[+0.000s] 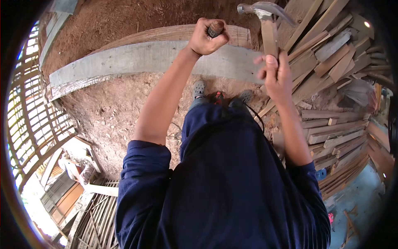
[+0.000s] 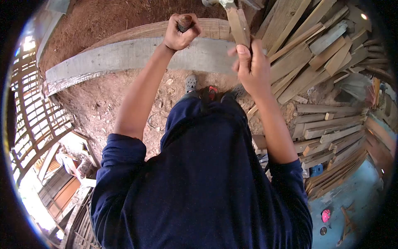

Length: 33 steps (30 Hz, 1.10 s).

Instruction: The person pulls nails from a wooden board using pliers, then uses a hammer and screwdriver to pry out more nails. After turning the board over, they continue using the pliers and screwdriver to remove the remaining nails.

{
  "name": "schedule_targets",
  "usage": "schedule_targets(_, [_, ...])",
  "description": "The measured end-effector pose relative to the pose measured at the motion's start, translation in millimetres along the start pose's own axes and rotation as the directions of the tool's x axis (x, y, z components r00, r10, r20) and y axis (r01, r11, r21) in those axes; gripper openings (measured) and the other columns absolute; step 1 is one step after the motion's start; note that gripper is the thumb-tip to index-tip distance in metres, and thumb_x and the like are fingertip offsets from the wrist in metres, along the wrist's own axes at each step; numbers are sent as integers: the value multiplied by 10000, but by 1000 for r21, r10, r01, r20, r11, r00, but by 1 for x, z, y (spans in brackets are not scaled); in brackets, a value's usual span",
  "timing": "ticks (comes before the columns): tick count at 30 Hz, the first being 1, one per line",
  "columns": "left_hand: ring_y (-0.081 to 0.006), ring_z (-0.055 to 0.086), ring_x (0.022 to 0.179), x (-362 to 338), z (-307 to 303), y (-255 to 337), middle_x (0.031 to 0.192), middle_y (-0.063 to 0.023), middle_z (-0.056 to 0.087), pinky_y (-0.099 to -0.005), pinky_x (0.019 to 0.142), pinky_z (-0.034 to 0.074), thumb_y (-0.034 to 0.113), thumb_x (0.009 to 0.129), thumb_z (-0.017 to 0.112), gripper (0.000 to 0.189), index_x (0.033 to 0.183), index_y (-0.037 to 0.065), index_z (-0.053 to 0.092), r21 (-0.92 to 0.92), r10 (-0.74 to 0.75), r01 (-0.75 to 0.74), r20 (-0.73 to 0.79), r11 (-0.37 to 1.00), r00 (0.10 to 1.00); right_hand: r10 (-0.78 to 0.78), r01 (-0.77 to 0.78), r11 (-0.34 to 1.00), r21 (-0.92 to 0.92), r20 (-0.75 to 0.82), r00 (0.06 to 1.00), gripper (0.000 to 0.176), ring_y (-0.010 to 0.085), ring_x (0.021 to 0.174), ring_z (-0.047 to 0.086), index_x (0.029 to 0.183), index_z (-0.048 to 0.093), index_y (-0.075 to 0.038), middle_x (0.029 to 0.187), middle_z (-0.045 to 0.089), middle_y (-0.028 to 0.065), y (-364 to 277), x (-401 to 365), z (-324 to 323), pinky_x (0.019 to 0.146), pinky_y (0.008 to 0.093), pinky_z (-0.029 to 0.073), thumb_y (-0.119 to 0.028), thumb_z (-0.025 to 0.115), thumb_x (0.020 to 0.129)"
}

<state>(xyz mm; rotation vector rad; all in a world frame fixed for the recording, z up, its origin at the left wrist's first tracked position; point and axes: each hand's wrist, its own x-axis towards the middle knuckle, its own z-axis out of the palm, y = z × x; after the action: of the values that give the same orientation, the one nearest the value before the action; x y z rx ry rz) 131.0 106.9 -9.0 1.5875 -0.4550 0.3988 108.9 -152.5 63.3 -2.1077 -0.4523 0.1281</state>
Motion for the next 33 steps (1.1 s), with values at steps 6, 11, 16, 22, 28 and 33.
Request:
schedule_targets(6, [-94, 511, 597, 13, -2, 11, 668, -4, 558, -290, 560, 454, 140, 861, 648, 150, 774, 33, 590, -136, -431, 458, 190, 878, 882, -196, 220, 954, -205, 130, 972, 253, 374, 565, 603, 1107, 529, -26, 678, 557, 170, -59, 12, -45, 539, 373, 486, -265, 580, 1045])
schedule_targets(11, [-85, 503, 638, 6, -6, 2, 678, 7, 563, -296, 593, 438, 137, 825, 685, 137, 787, 33, 604, -134, -304, 334, 204, 933, 931, -147, 170, 967, -189, 130, 981, 258, 459, 613, 581, 1126, 528, -28, 698, 553, 200, -77, 8, -42, 540, 411, 479, -264, 586, 1041])
schedule_targets(16, [-82, 510, 642, -1, 8, -2, 685, 12, 582, -287, 598, 442, 75, 792, 672, 83, 763, 31, 609, -43, -229, 236, 121, 971, 966, -169, 220, 914, -340, 174, 970, 257, 367, 575, 613, 1120, 529, -42, 685, 555, 181, -70, 9, -35, 526, 397, 459, -287, 568, 1051])
schedule_targets(22, [-53, 389, 629, -2, 3, 5, 638, 44, 423, -298, 553, 371, 85, 798, 694, 227, 687, 52, 500, -152, -259, 269, 81, 951, 962, -106, 106, 993, 51, -9, 994, 241, 116, 570, 521, 1077, 541, -33, 711, 543, 17, -131, 14, -86, 505, 274, 417, -274, 522, 1074])
schedule_targets(28, [-64, 397, 627, -5, 1, 4, 635, 28, 445, -304, 553, 370, 77, 784, 678, 188, 682, 42, 525, -168, -289, 301, 93, 939, 953, -751, 734, 351, -582, 293, 592, 242, 156, 585, 561, 1081, 549, -41, 780, 596, 79, -62, 19, -63, 508, 309, 467, -281, 566, 1049])
schedule_targets(33, [-68, 387, 634, -4, 4, -2, 626, 25, 421, -307, 555, 354, 66, 760, 667, 213, 663, 29, 482, -217, -291, 302, 86, 928, 953, -376, 359, 809, -465, 59, 925, 197, 199, 575, 575, 959, 541, -66, 715, 592, 93, -101, 22, -78, 500, 344, 460, -245, 555, 1040])
